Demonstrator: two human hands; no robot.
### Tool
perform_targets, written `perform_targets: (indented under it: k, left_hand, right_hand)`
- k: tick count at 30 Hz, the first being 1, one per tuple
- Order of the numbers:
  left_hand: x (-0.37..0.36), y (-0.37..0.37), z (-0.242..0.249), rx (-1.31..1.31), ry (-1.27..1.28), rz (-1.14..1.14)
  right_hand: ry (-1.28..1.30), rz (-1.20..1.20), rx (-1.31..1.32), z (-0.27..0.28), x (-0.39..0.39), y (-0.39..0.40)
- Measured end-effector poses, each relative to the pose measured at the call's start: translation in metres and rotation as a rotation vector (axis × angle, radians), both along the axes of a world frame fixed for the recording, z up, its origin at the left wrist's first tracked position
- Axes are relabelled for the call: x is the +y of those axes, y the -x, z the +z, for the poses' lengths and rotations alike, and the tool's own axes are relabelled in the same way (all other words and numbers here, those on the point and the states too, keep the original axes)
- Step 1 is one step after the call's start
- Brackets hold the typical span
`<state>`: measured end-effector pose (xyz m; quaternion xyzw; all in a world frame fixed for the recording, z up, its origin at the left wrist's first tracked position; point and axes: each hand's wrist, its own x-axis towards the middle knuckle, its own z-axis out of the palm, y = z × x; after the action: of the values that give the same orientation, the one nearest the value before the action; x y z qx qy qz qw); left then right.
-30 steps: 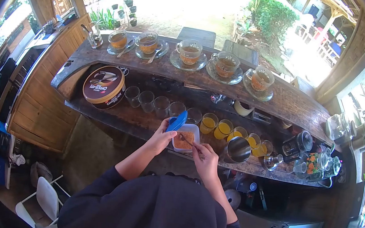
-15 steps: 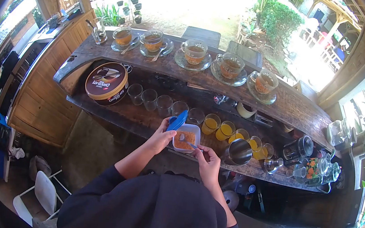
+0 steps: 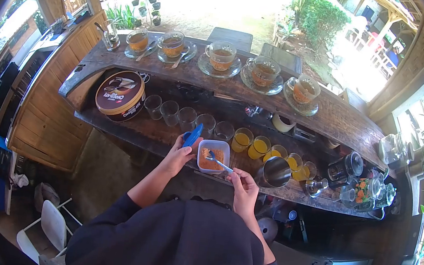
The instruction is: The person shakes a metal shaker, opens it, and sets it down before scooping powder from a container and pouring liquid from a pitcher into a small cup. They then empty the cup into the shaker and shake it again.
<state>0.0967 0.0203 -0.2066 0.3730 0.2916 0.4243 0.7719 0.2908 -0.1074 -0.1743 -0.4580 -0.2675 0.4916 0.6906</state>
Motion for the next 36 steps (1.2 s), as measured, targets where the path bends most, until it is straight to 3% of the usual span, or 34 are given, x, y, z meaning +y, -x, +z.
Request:
perform_targets:
  k: [12, 19, 24, 27, 28, 30, 36]
  left_hand:
    - [-0.004, 0.007, 0.009, 0.080, 0.020, -0.040]
    - [0.001, 0.008, 0.001, 0.033, 0.091, -0.040]
    - [0.008, 0.011, -0.006, 0.022, 0.094, -0.052]
    - [0.010, 0.009, -0.006, 0.025, 0.106, -0.041]
    - [0.011, 0.008, -0.005, 0.027, 0.114, -0.044]
    - [0.012, 0.005, -0.004, 0.028, 0.120, -0.050]
    - [0.011, -0.002, -0.004, 0.031, 0.095, -0.062]
  right_hand:
    - [-0.189, -0.064, 0.066, 0.044, -0.026, -0.012]
    - [-0.253, -0.346, 0.020, 0.071, -0.051, -0.038]
    - [-0.256, -0.519, -0.117, 0.060, -0.074, -0.070]
    - [0.023, -0.626, -0.677, 0.049, -0.085, -0.080]
    - [0.024, -0.631, -0.678, 0.045, -0.086, -0.080]
    - [0.013, -0.628, -0.948, 0.038, -0.086, -0.081]
    - [0.018, -0.675, -1.140, 0.026, -0.084, -0.086]
